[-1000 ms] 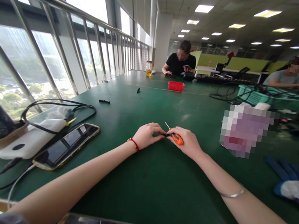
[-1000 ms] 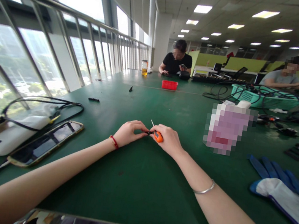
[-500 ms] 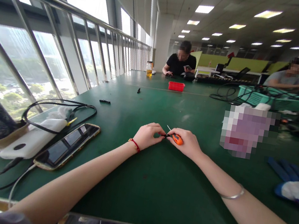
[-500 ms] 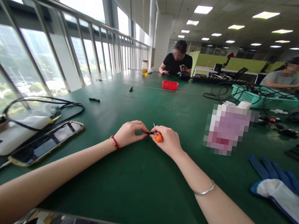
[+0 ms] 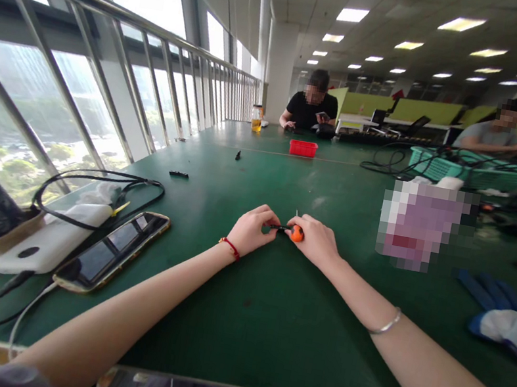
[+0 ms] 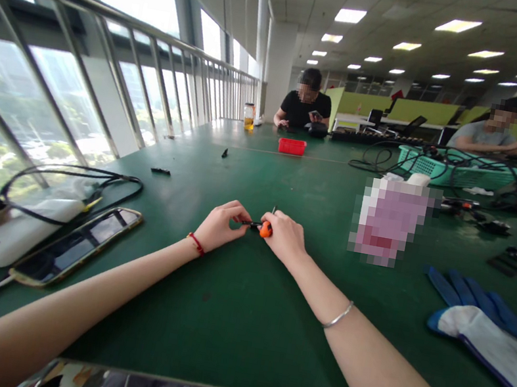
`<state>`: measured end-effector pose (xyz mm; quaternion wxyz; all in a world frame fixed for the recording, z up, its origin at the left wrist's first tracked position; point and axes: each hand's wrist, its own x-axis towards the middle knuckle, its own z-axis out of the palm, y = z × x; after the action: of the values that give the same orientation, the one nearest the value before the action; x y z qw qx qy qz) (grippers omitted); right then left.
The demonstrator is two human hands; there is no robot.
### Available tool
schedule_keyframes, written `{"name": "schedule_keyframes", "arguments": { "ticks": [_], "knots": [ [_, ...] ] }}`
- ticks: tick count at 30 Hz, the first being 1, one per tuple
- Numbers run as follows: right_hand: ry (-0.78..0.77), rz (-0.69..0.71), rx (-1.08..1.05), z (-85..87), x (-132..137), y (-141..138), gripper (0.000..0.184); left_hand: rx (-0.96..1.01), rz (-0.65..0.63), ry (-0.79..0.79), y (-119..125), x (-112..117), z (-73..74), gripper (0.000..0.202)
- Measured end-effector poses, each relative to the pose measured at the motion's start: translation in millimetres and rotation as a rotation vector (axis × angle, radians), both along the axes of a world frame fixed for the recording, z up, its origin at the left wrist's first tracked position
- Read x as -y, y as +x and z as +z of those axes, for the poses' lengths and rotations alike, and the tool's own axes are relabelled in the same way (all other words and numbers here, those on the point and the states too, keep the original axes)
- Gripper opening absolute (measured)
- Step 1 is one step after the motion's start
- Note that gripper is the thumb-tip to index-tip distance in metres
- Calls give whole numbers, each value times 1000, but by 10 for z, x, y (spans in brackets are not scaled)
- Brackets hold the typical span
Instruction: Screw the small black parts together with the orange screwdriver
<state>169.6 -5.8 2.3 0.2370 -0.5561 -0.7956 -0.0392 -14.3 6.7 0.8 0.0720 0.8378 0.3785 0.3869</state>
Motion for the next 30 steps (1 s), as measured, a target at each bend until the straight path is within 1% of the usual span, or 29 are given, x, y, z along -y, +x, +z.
{"name": "schedule_keyframes", "arguments": {
  "ticks": [2, 6, 11, 14, 17, 20, 24, 27, 30],
  "knots": [
    [27, 54, -25, 24, 22, -5, 19, 0, -2, -7, -5, 1, -2, 13],
    [72, 181, -55, 38, 49, 21, 18, -1, -24, -23, -4, 7, 1, 15],
    [69, 222, -101, 1, 35, 37, 16, 0, -57, -23, 8, 15, 0, 12],
    [36, 215, -232, -17, 19, 54, 13, 3, -46, 32, 1, 35, 15, 11],
    [-11, 213, -419, -21, -4, 86, 12, -12, 7, 123, -12, 57, 42, 19],
    [-44, 211, -529, -13, -22, 116, 12, -48, 44, 178, -22, 66, 62, 21],
    [-41, 234, -532, -6, -32, 136, 13, -100, 39, 184, -31, 57, 60, 19],
    [-32, 246, -493, -8, -36, 145, 13, -111, 34, 171, -35, 48, 52, 17],
    [-11, 256, -429, -3, -25, 150, 13, -92, 54, 162, -26, 51, 57, 18]
  ]
}}
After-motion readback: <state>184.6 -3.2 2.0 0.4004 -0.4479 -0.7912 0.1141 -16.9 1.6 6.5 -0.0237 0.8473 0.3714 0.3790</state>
